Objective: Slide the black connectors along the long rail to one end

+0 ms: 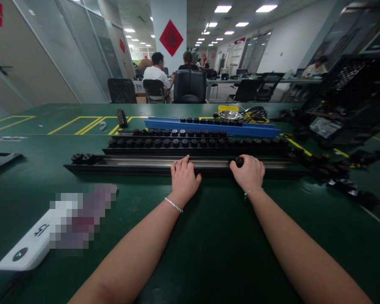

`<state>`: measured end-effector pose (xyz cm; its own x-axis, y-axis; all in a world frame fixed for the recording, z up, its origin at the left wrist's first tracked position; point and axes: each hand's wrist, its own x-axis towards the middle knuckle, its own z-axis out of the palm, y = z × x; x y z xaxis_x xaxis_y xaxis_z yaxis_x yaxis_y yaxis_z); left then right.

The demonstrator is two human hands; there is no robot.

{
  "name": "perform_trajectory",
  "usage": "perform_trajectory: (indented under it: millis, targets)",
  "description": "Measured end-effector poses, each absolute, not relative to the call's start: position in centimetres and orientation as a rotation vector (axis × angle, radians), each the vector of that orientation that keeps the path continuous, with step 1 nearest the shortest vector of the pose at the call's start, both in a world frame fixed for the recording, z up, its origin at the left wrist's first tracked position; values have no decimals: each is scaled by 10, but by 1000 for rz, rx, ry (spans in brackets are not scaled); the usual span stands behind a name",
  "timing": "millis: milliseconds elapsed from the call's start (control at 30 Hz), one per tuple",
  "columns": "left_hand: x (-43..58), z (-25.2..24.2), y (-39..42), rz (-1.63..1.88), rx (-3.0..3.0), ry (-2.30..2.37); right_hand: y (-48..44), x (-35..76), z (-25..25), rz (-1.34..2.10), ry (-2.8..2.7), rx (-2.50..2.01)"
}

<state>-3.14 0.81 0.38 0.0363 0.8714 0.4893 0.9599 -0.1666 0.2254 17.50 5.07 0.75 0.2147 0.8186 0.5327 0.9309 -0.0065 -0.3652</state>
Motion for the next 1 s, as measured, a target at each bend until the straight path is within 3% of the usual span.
perform_trajectory:
  millis: [1000]
  targets:
    - [-32,1,9,-773,-2114,-1890,51,182,5,-158,-1579,-1849]
